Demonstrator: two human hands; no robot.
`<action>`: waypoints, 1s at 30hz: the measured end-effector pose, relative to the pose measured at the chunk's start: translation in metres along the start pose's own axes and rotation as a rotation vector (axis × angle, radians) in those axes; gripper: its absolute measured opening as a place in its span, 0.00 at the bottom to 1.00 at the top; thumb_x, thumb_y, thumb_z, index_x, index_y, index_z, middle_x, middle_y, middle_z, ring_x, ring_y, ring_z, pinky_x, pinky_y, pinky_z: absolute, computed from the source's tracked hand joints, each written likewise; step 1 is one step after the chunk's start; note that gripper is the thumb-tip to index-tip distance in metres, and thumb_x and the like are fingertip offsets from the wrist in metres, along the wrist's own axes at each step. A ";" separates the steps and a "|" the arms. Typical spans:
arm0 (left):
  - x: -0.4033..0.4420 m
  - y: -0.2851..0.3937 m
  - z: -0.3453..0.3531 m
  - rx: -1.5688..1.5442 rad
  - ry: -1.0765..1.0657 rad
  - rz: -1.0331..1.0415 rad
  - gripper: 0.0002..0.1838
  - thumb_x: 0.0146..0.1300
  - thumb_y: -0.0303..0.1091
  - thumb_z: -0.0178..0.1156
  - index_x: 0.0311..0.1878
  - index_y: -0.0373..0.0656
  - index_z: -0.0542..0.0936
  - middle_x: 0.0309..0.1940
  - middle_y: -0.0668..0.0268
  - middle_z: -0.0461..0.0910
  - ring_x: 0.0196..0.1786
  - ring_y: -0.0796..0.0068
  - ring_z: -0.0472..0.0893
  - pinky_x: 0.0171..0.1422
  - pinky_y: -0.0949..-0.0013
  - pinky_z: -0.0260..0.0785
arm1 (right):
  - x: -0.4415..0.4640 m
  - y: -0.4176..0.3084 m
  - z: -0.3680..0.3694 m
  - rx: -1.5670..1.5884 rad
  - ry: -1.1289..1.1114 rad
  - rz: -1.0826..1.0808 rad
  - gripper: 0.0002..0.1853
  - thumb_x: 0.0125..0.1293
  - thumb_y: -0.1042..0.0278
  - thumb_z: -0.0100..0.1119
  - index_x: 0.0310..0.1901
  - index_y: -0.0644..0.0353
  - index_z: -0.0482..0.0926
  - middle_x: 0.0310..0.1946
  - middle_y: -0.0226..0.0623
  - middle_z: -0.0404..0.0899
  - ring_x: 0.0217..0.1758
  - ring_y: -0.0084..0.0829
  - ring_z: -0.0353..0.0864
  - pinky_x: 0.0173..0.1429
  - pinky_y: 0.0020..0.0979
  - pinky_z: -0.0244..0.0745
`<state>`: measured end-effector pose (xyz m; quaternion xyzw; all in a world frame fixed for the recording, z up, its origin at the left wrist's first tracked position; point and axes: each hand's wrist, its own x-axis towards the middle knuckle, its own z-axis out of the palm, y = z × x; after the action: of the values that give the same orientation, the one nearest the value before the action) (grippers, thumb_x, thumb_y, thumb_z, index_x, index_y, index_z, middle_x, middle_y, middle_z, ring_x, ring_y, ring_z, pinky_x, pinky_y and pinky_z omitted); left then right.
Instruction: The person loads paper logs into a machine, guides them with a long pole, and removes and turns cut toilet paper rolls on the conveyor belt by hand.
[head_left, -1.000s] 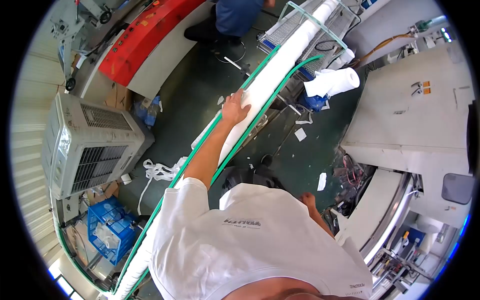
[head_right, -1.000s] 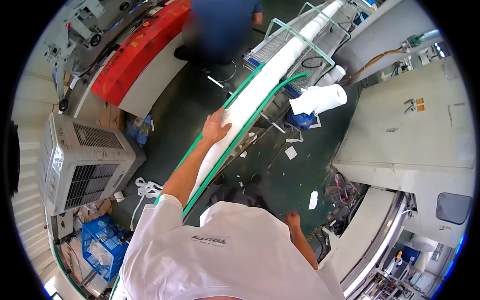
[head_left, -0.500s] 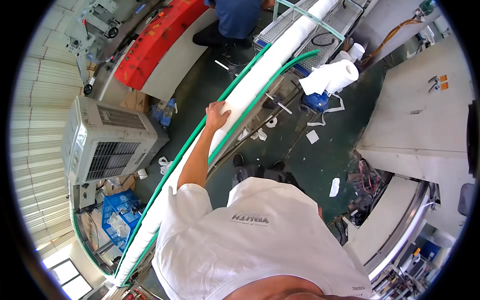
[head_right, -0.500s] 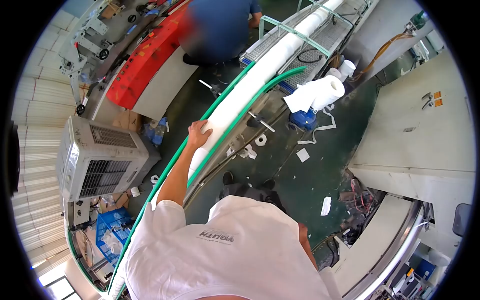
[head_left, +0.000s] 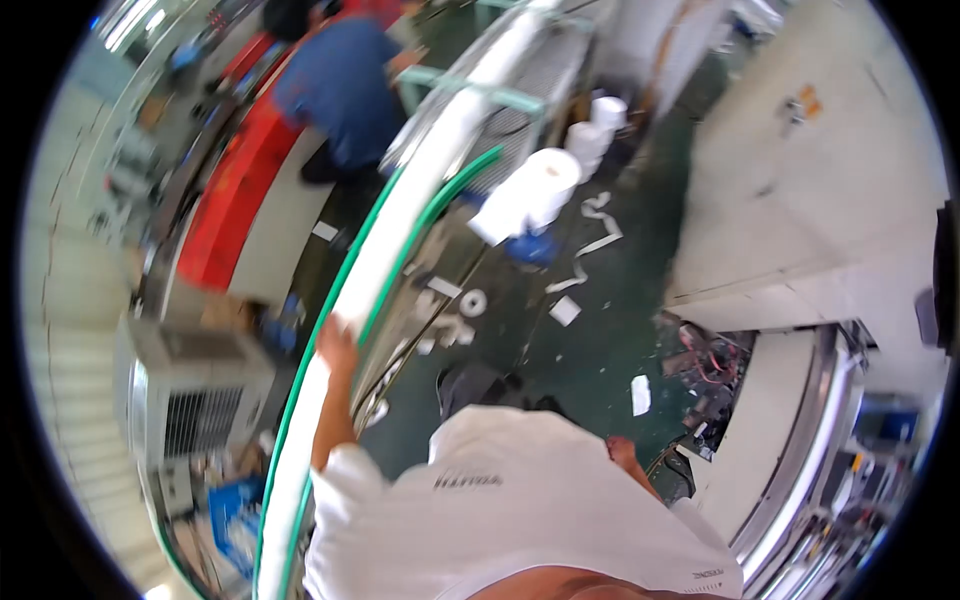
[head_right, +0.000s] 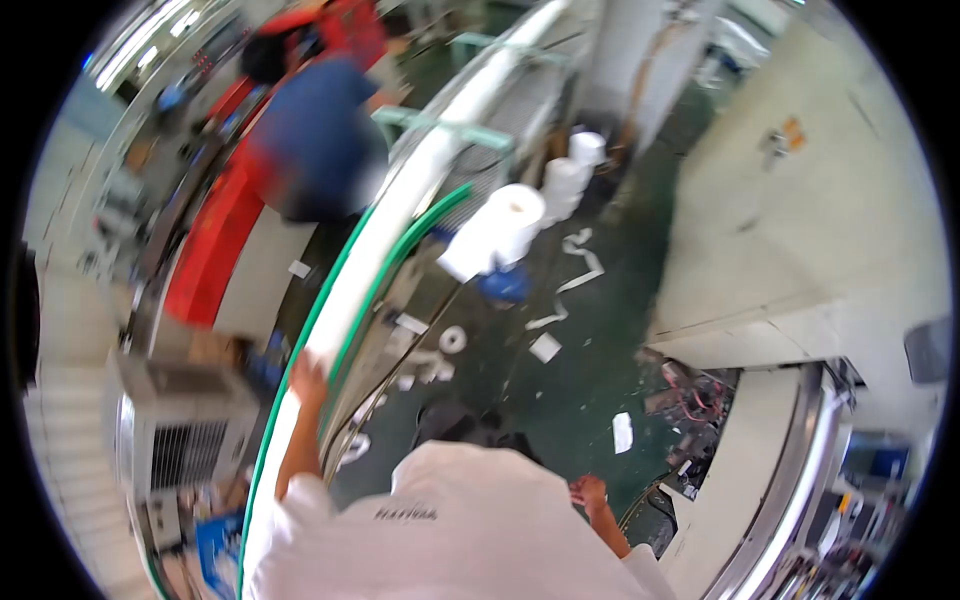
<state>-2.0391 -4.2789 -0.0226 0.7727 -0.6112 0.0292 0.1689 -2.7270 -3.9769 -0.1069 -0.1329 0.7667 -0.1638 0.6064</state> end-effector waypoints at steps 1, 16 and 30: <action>0.000 0.004 -0.006 -0.015 -0.023 -0.026 0.30 0.63 0.37 0.62 0.68 0.39 0.70 0.64 0.53 0.75 0.67 0.51 0.72 0.74 0.49 0.55 | 0.008 -0.001 -0.001 0.046 -0.002 0.048 0.12 0.72 0.66 0.43 0.42 0.58 0.78 0.38 0.43 0.84 0.31 0.38 0.86 0.36 0.41 0.85; 0.023 0.171 0.044 0.519 0.029 -0.889 0.33 0.71 0.55 0.45 0.73 0.47 0.64 0.73 0.62 0.64 0.70 0.55 0.68 0.71 0.46 0.60 | 0.137 -0.246 -0.174 0.230 0.048 -0.173 0.17 0.69 0.69 0.52 0.58 0.63 0.74 0.40 0.44 0.85 0.32 0.34 0.87 0.35 0.32 0.84; 0.190 0.597 0.006 -0.286 0.024 -0.205 0.51 0.52 0.48 0.73 0.73 0.38 0.57 0.71 0.41 0.56 0.73 0.41 0.56 0.76 0.46 0.52 | 0.248 -0.362 -0.311 0.154 -0.063 0.069 0.11 0.67 0.70 0.50 0.48 0.61 0.78 0.35 0.42 0.84 0.28 0.34 0.84 0.30 0.33 0.80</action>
<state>-2.5619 -4.5755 0.1536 0.7986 -0.5251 -0.0665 0.2864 -3.0850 -4.3786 -0.1118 -0.0644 0.7364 -0.1970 0.6440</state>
